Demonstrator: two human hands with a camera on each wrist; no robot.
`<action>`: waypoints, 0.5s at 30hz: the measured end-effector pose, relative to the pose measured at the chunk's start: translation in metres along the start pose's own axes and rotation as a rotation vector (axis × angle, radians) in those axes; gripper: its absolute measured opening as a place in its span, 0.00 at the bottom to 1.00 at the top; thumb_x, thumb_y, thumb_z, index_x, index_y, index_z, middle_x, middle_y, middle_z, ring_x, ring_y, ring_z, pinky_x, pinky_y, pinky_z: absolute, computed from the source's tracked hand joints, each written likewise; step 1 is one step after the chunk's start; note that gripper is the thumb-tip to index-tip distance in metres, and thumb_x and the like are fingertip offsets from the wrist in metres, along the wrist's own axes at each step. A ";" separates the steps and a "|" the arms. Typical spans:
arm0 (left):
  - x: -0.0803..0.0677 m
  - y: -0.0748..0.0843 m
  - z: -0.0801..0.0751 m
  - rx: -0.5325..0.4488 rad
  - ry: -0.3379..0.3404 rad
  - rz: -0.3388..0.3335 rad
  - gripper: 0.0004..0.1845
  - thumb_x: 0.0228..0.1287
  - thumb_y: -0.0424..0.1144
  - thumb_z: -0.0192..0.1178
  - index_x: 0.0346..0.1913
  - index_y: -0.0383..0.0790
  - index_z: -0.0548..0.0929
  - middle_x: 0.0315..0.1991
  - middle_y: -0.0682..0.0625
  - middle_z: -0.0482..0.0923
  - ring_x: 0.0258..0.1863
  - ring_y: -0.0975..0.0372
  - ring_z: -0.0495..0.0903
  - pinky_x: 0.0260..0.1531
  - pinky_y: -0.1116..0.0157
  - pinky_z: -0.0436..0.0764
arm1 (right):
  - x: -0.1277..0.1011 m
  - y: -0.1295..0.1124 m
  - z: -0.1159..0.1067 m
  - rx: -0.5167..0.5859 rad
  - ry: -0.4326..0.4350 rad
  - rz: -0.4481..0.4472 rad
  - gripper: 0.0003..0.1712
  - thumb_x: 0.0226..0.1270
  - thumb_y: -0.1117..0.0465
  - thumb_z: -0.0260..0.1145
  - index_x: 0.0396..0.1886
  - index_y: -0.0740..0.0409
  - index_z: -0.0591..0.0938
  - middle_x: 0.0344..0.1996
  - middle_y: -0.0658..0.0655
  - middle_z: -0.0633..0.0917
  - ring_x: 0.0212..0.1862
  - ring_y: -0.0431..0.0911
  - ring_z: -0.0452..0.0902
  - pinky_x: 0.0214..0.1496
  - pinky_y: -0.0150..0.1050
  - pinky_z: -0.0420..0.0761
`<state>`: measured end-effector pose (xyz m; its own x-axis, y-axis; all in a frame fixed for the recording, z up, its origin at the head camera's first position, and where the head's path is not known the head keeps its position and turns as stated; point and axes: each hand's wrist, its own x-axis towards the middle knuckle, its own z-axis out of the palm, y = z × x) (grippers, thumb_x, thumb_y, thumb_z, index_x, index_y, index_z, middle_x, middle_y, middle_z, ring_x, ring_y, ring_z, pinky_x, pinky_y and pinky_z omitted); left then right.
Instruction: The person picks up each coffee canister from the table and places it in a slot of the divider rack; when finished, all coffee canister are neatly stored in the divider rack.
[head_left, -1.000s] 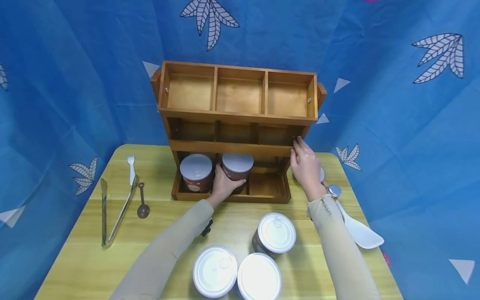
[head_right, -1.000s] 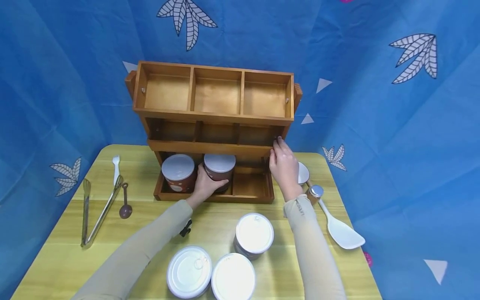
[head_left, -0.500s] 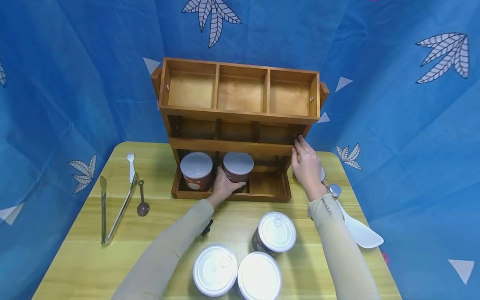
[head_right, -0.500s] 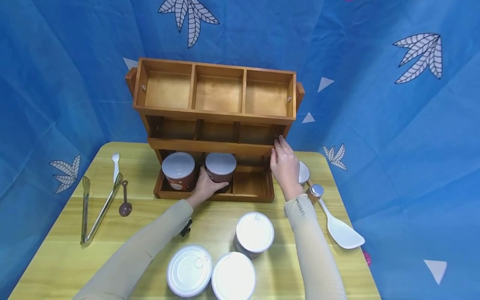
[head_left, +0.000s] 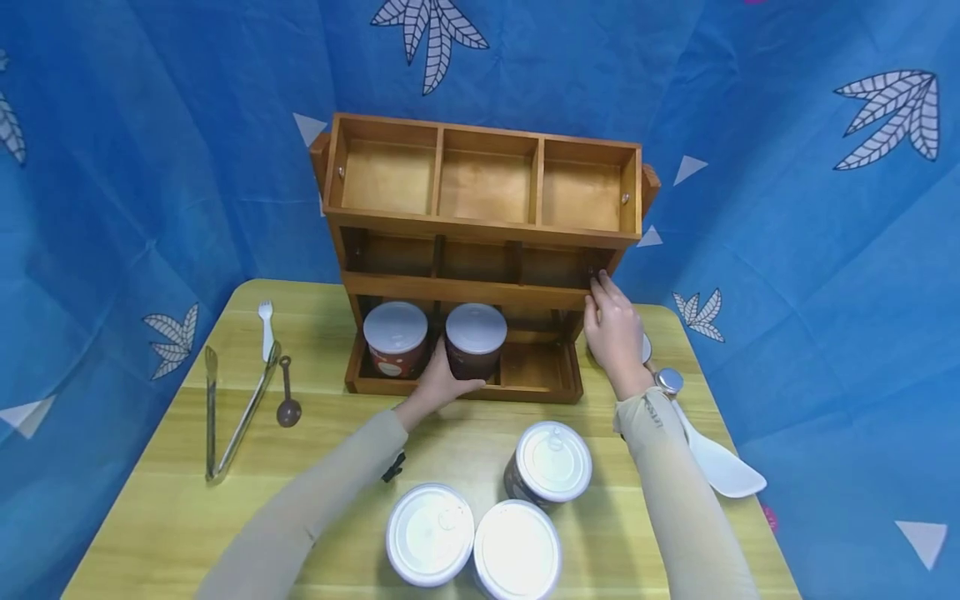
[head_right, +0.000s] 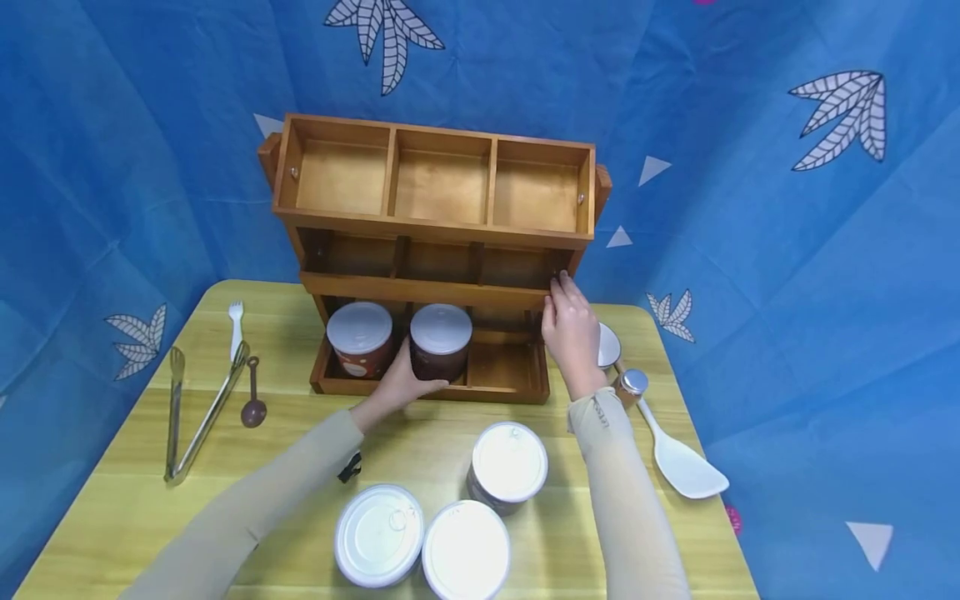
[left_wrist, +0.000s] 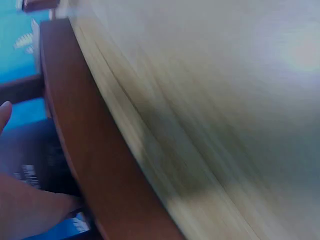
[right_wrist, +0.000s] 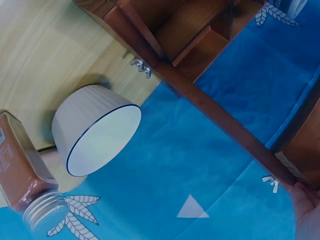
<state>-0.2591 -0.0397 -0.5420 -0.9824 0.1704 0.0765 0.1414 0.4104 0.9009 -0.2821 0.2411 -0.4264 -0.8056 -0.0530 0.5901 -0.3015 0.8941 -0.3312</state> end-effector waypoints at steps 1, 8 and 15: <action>-0.007 0.003 -0.004 0.016 -0.023 -0.008 0.60 0.51 0.41 0.76 0.77 0.32 0.44 0.75 0.32 0.54 0.75 0.42 0.57 0.74 0.45 0.61 | 0.000 0.000 0.000 -0.001 -0.002 0.004 0.21 0.73 0.62 0.57 0.60 0.68 0.78 0.65 0.65 0.77 0.64 0.60 0.76 0.63 0.57 0.77; -0.055 0.019 -0.019 0.249 -0.209 -0.043 0.41 0.60 0.48 0.69 0.71 0.32 0.66 0.64 0.37 0.75 0.64 0.44 0.74 0.65 0.47 0.74 | -0.001 0.004 -0.003 -0.012 0.011 0.005 0.21 0.72 0.63 0.58 0.59 0.68 0.79 0.64 0.66 0.77 0.64 0.60 0.76 0.61 0.58 0.78; -0.058 0.014 0.004 0.195 -0.654 0.161 0.44 0.61 0.46 0.69 0.75 0.34 0.59 0.72 0.40 0.66 0.70 0.45 0.67 0.71 0.49 0.68 | -0.001 0.000 -0.002 -0.002 -0.013 0.005 0.21 0.73 0.62 0.57 0.61 0.68 0.78 0.65 0.65 0.76 0.65 0.59 0.75 0.64 0.57 0.77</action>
<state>-0.2001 -0.0403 -0.5353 -0.6813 0.7212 -0.1253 0.3579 0.4775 0.8024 -0.2804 0.2420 -0.4257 -0.8136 -0.0546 0.5788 -0.2967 0.8952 -0.3327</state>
